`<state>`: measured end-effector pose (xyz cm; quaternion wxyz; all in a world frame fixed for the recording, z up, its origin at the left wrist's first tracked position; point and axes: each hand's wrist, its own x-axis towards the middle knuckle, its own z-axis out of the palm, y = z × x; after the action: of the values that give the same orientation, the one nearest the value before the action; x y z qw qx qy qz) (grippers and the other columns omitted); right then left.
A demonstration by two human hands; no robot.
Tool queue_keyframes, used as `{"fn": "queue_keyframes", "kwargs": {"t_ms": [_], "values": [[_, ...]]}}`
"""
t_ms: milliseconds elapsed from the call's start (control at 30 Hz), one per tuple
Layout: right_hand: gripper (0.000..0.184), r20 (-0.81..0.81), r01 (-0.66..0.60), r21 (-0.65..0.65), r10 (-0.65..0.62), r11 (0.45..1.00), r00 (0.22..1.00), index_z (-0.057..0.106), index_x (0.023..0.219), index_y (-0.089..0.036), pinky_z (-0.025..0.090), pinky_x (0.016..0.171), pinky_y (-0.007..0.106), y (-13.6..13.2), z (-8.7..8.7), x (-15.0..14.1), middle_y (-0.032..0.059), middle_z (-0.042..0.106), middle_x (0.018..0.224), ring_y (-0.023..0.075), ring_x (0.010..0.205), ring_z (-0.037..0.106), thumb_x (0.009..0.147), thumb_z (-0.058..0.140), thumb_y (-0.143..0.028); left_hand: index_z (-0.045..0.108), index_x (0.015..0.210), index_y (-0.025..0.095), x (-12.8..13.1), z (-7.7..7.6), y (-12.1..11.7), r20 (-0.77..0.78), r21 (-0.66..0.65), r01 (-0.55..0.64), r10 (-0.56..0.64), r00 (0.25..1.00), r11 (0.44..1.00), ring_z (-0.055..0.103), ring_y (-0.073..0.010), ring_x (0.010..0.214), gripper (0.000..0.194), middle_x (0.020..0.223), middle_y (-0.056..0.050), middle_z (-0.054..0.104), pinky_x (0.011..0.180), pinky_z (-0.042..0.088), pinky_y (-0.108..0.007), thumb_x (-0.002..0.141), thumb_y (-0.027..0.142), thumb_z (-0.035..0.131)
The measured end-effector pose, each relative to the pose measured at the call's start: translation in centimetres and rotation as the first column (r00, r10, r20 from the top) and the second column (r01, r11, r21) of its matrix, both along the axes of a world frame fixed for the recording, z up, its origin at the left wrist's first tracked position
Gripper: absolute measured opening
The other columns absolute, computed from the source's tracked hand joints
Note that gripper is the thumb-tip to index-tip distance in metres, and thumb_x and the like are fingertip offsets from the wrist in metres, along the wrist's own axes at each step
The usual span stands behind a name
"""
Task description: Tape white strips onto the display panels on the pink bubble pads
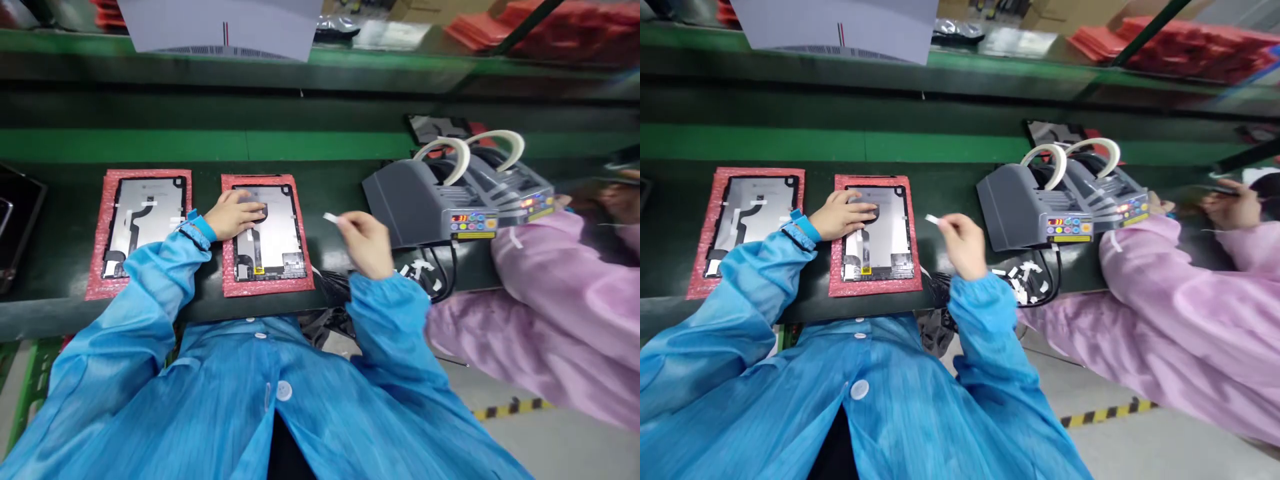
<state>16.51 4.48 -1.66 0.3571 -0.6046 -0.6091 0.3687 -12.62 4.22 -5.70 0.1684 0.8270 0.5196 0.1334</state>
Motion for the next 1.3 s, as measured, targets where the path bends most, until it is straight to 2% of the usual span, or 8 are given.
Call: {"fn": "queue_keyframes", "kwargs": {"t_ms": [133,233,467,833,967,1067,1200,1300], "values": [[0.015,0.259,-0.295,-0.053,0.299,0.954,0.919,0.06,0.068,-0.016,0.043,0.077,0.03,3.5,-1.8,-7.9,0.0047,0.06,0.073,0.0165,0.075,0.055,0.078,0.052,-0.022,0.062,0.118,0.034,0.0,-0.4,-0.1,-0.04,-0.007,0.017,-0.017,0.999,1.0,0.03,-0.029,0.132,0.036,0.137,0.001,0.053,0.109,0.01,-0.053,0.085,0.036,0.049],[0.019,0.407,-0.379,-0.101,0.386,0.92,0.828,0.064,0.072,-0.014,0.043,0.079,0.03,4.8,-2.8,-10.6,0.0065,0.061,0.08,0.0172,0.079,0.056,0.082,0.05,-0.023,0.061,0.12,0.036,0.0,-0.6,-0.1,-0.055,-0.004,0.02,-0.02,0.998,1.0,0.032,-0.0285,0.13,0.036,0.137,0.001,0.052,0.109,0.011,-0.052,0.086,0.037,0.048],[0.024,0.56,-0.372,-0.152,0.389,0.916,0.732,0.068,0.092,-0.013,0.042,0.089,0.035,4.7,-2.7,-11.6,0.0137,0.061,0.105,0.0248,0.102,0.056,0.087,0.047,-0.024,0.061,0.12,0.035,0.0,-0.9,-0.2,-0.037,0.009,0.017,-0.017,0.999,1.0,0.034,-0.0287,0.129,0.036,0.137,0.001,0.053,0.109,0.012,-0.052,0.086,0.036,0.049],[0.026,0.683,-0.3,-0.074,0.268,0.951,0.68,0.062,0.098,-0.013,0.04,0.092,0.043,3.8,-2.3,-12.4,0.0188,0.054,0.113,0.0307,0.11,0.048,0.084,0.054,-0.033,0.056,0.128,0.03,0.2,-0.6,-0.2,-0.037,0.009,-0.002,0.002,0.999,1.0,0.035,-0.0305,0.127,0.044,0.135,-0.002,0.055,0.109,0.012,-0.055,0.085,0.035,0.049],[0.02,0.582,-0.15,0.07,0.082,0.986,0.809,0.058,0.088,-0.017,0.042,0.084,0.041,3.9,-2.8,-8.3,0.0114,0.057,0.095,0.0264,0.096,0.052,0.077,0.062,-0.032,0.058,0.126,0.028,0.0,-0.8,-0.1,-0.061,0.044,0.008,-0.005,0.998,0.999,0.035,-0.031,0.126,0.042,0.136,-0.003,0.054,0.108,0.016,-0.055,0.086,0.035,0.049],[0.016,0.248,0.119,0.232,-0.177,0.965,0.952,0.053,0.076,-0.018,0.043,0.072,0.033,2.8,-4.2,-1.4,0.0013,0.053,0.071,0.0168,0.071,0.052,0.078,0.055,-0.035,0.061,0.123,0.026,-0.4,-0.9,-0.1,-0.101,0.089,0.013,-0.004,0.995,0.996,0.034,-0.0315,0.127,0.04,0.139,-0.005,0.05,0.107,0.019,-0.055,0.086,0.038,0.049],[0.031,-0.149,0.639,0.292,-0.626,0.712,0.766,0.047,0.07,-0.019,0.04,0.059,0.027,-0.2,-5.8,8.4,-0.0043,0.045,0.06,0.0113,0.057,0.045,0.078,0.051,-0.049,0.064,0.117,0.025,-0.4,-0.3,-0.1,-0.087,0.162,0.006,0.009,0.996,0.987,0.037,-0.0323,0.124,0.038,0.14,-0.006,0.048,0.103,0.027,-0.054,0.086,0.042,0.049],[0.038,-0.253,0.763,0.193,-0.72,0.617,0.646,0.046,0.067,-0.02,0.036,0.052,0.023,-0.9,-5.7,12.5,-0.0059,0.044,0.058,0.0091,0.053,0.043,0.074,0.054,-0.056,0.061,0.119,0.026,0.8,0.8,0.1,-0.032,0.21,-0.028,0.036,0.999,0.977,0.039,-0.0325,0.122,0.041,0.138,-0.007,0.049,0.101,0.029,-0.054,0.085,0.045,0.047]]}}
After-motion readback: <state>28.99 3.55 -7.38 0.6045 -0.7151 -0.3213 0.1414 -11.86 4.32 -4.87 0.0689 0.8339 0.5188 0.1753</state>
